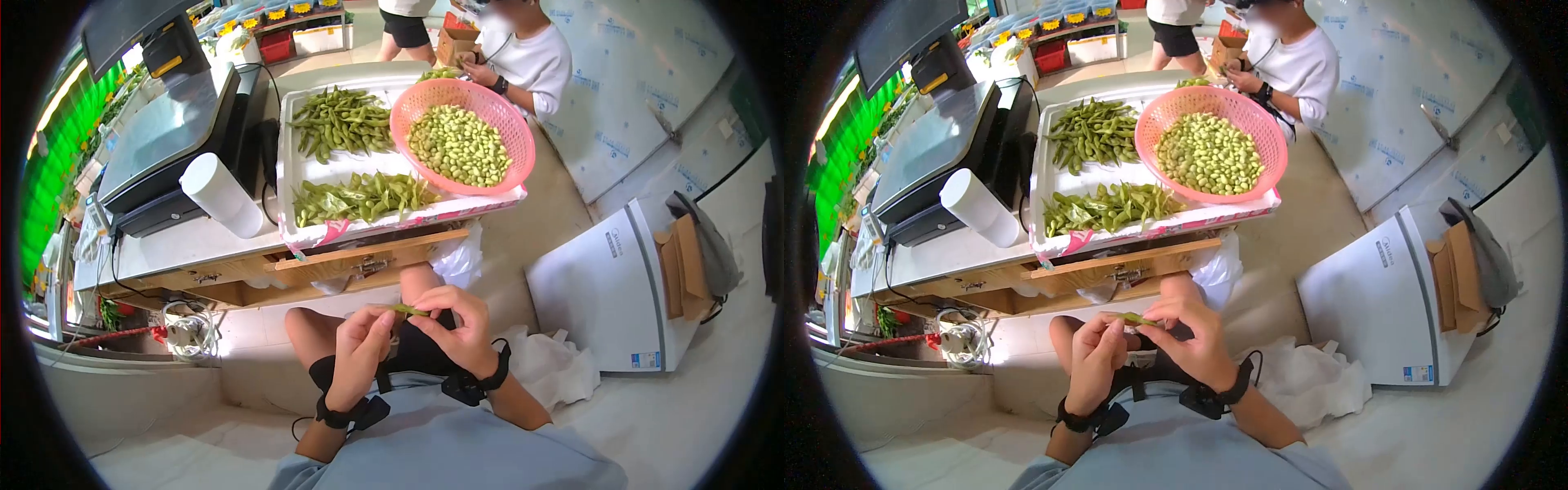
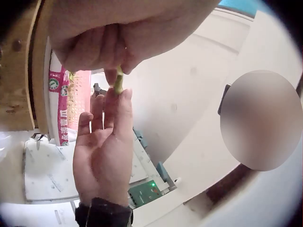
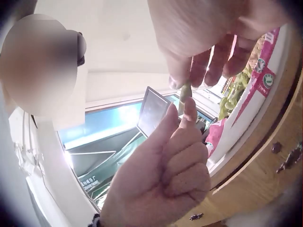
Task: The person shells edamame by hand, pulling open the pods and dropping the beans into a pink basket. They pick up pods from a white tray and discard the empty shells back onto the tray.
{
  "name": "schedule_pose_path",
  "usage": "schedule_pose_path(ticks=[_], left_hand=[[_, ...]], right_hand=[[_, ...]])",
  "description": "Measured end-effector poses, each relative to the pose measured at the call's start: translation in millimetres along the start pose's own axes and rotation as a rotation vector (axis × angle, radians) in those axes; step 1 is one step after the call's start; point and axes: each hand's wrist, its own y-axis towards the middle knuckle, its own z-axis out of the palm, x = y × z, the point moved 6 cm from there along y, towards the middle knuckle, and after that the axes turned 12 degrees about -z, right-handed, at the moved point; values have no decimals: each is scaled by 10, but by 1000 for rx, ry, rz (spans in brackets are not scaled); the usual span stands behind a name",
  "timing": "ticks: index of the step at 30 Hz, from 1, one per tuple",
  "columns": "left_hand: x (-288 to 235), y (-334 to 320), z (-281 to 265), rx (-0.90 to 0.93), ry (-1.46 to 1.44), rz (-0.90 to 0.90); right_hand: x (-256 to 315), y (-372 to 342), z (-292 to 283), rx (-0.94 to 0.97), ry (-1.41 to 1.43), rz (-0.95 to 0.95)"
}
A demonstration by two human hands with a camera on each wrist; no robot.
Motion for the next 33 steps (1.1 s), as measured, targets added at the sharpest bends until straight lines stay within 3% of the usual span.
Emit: schedule_pose_path(ticks=[5,14,20,26,29,33], left_hand=[[6,64,74,-34,15,38],[-159,133,206,-110,202,114],[-46,230,162,37,161,-104],[37,290,214,214,393,-46],[37,297,252,247,334,-6],[-107,231,390,299,504,95]], right_hand=[[130,32,-38,-24,-179,-162],[70,117,-161,38,-238,-239],[7,179,-240,183,-86,-211],[7,240,-272,261,40,-106],[-25,219,-311,183,104,-50],[-6,214,-376,104,191,-72]])
